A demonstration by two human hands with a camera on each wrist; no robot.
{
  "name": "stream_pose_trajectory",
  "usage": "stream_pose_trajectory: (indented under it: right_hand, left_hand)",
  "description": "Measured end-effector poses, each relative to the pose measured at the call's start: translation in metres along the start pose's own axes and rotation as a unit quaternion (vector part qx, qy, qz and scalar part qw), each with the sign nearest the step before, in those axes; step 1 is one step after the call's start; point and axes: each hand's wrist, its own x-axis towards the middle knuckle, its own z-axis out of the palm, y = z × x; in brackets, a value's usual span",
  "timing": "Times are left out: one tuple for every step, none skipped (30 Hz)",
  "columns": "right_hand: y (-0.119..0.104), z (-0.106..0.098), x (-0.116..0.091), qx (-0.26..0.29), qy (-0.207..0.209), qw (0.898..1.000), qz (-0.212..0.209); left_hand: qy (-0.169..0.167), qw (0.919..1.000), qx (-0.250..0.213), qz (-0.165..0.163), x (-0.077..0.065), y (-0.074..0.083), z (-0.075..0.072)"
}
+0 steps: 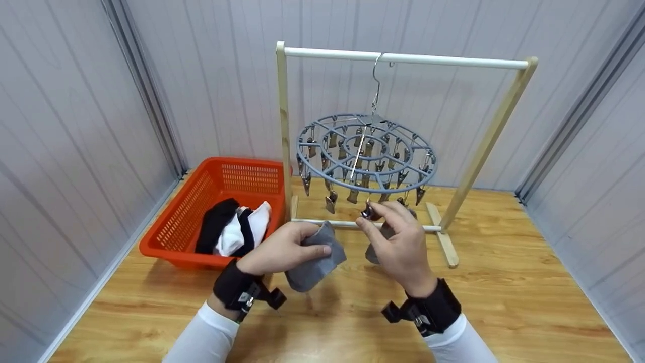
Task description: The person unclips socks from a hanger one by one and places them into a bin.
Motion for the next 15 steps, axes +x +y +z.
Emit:
stream_pose_trajectory:
  right_hand:
    - [0.000, 0.000, 0.000, -0.004, 0.001, 1.000, -0.006]
    - [-0.001, -0.001, 0.000, -0.007, 0.001, 1.000, -0.012]
    - [-0.001, -0.001, 0.000, -0.009, 0.002, 1.000, -0.016]
    - [-0.001, -0.001, 0.000, -0.009, 0.002, 1.000, -0.021]
    - [-0.001, -0.001, 0.000, -0.009, 0.003, 1.000, -0.025]
    - [-0.001, -0.002, 0.000, -0.008, 0.004, 1.000, -0.028]
    - [-0.001, -0.002, 0.000, -0.007, 0.006, 0.999, -0.032]
    - [-0.001, -0.002, 0.000, -0.005, 0.008, 0.999, -0.035]
    - [-0.002, -0.002, 0.000, -0.003, 0.011, 0.999, -0.039]
    - [-0.002, -0.003, 0.001, -0.002, 0.016, 0.999, -0.043]
    - [-0.002, -0.004, 0.002, -0.001, 0.024, 0.999, -0.046]
    - [-0.002, -0.005, 0.003, -0.002, 0.034, 0.998, -0.050]
    - [-0.002, -0.006, 0.004, -0.002, 0.044, 0.997, -0.055]
    - [-0.002, -0.007, 0.006, -0.002, 0.057, 0.996, -0.062]
    - [-0.002, -0.008, 0.007, -0.005, 0.071, 0.995, -0.068]
  left_hand:
    - [0.003, 1.0000, 0.001, 0.002, -0.001, 0.000, -0.002]
    - [0.007, 1.0000, 0.001, 0.001, -0.002, 0.000, -0.003]
    - [0.009, 1.0000, 0.000, 0.000, -0.003, 0.000, -0.005]
    - [0.012, 0.9999, 0.000, -0.001, -0.004, -0.001, -0.007]
    - [0.014, 0.9999, -0.001, -0.002, -0.004, -0.001, -0.008]
    - [0.018, 0.9998, -0.002, -0.004, -0.005, -0.001, -0.010]
    - [0.022, 0.9998, -0.003, -0.004, -0.005, 0.000, -0.011]
    - [0.025, 0.9997, -0.004, -0.004, -0.006, 0.001, -0.013]
    - [0.028, 0.9996, -0.008, -0.006, -0.007, 0.001, -0.015]
    - [0.030, 0.9995, -0.010, -0.006, -0.008, 0.002, -0.017]
    - [0.033, 0.9994, -0.013, -0.007, -0.009, 0.003, -0.019]
    - [0.036, 0.9992, -0.015, -0.005, -0.010, 0.004, -0.021]
    - [0.040, 0.9991, -0.016, -0.004, -0.011, 0.005, -0.024]
    - [0.045, 0.9989, -0.015, -0.005, -0.012, 0.006, -0.026]
    - [0.050, 0.9986, -0.014, -0.006, -0.013, 0.007, -0.029]
